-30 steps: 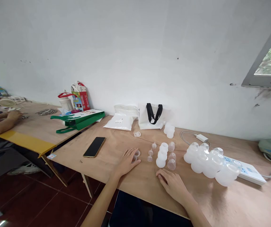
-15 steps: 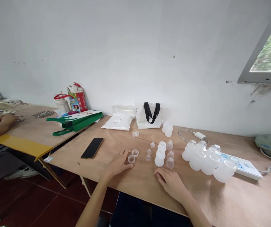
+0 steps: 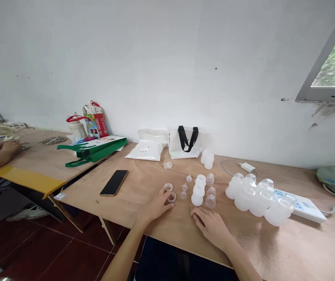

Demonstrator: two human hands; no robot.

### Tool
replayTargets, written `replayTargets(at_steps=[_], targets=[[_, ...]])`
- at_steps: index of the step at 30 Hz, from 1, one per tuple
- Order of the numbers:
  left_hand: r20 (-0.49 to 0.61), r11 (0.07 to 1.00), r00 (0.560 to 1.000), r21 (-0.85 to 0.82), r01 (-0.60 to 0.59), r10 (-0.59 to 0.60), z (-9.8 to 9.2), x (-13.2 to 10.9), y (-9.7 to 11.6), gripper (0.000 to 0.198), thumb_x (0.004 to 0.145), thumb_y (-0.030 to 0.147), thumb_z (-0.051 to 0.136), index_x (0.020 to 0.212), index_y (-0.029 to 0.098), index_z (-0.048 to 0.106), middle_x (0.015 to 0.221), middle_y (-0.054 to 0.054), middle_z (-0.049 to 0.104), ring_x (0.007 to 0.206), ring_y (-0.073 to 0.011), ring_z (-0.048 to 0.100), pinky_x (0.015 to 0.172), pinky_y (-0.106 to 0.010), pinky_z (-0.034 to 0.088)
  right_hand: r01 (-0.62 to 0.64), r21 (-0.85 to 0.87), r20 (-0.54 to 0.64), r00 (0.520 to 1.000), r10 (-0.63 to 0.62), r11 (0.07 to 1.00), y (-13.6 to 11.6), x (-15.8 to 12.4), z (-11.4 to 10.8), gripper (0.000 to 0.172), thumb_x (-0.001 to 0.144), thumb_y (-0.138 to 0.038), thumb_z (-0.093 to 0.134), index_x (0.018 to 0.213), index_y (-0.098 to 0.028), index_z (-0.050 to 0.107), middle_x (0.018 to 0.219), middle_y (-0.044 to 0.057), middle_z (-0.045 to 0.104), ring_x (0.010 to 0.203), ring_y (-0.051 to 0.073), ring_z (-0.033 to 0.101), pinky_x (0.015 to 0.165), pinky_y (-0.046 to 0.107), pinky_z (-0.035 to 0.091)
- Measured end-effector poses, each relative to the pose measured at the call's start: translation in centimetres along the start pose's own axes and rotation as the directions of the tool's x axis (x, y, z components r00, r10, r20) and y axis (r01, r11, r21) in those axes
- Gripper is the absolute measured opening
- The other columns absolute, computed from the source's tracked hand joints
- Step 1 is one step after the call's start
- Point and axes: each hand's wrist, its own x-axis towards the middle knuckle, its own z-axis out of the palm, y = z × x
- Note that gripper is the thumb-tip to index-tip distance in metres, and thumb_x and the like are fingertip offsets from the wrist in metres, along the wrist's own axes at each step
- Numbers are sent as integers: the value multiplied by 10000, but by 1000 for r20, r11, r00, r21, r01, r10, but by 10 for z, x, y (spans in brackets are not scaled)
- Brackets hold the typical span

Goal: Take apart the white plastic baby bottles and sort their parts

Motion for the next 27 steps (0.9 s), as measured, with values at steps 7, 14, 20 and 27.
replayTargets(at_steps=[7,14,20,27], targets=[[-126,990,989,129,-66,82,28,7,10,404,927,258,558,1324,252,487,1441,-96,435,1369,-299,406,1127,-460,380,-11,-5,5,1000,11,1000,-2,-1,-2,261,1034,-270,324,1053,-272,584,1007,7,735,820,196,693,648,275,398],[-37,952,977,235,-196,210,36,5,28,690,885,11,383,1483,354,390,1603,-42,300,1447,-271,328,1161,-483,328,13,-20,-20,1000,-13,1000,0,-1,1,247,1027,-236,339,1029,-266,584,993,-1,734,831,190,690,650,276,392],[-40,950,971,224,-219,234,45,13,20,522,954,126,409,1448,277,485,1492,-76,480,1381,-281,413,1169,-502,319,20,-24,-13,1000,-20,1000,1,0,2,249,1021,-235,340,1007,-263,587,959,2,731,821,192,691,633,277,388],[-27,982,987,-103,-160,158,34,13,14,358,969,276,529,1310,289,637,1292,-60,605,1186,-232,570,1077,-375,442,-5,-8,-3,1000,5,1000,0,-1,2,243,1020,-246,345,1074,-273,580,998,1,743,826,209,710,672,293,449]])
